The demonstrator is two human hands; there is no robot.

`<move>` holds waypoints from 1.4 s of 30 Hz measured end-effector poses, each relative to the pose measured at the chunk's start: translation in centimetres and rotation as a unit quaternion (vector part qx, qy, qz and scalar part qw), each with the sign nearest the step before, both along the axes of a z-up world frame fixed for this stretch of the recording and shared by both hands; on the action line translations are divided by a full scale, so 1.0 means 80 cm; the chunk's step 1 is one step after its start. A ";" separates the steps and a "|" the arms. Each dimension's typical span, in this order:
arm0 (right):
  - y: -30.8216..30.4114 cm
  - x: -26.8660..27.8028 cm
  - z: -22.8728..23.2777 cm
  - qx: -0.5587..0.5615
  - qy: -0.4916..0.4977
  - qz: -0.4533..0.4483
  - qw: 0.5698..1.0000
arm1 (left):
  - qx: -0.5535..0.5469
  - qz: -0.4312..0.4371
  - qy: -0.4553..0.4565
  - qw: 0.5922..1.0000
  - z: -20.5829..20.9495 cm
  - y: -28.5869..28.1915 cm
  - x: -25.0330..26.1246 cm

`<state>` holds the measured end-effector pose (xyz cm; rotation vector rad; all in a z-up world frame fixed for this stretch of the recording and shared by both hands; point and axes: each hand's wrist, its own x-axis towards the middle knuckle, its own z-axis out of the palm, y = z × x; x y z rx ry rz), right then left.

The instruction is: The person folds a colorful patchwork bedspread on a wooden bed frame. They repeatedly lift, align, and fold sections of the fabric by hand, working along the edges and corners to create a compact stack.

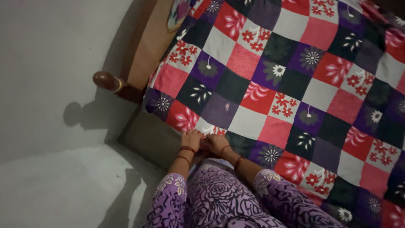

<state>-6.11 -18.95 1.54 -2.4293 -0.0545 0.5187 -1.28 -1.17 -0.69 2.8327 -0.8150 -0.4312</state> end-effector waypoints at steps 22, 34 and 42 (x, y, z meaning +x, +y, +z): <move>0.039 0.044 0.146 -0.015 0.049 0.026 0.998 | 0.033 0.087 -0.036 0.995 0.032 -0.001 -0.023; 0.066 0.080 0.167 -0.067 0.093 0.073 0.991 | 0.064 -0.001 0.030 0.998 0.030 0.015 0.001; 0.104 0.123 0.171 -0.119 0.158 0.045 0.979 | 0.056 -0.096 0.146 0.983 0.034 0.048 0.073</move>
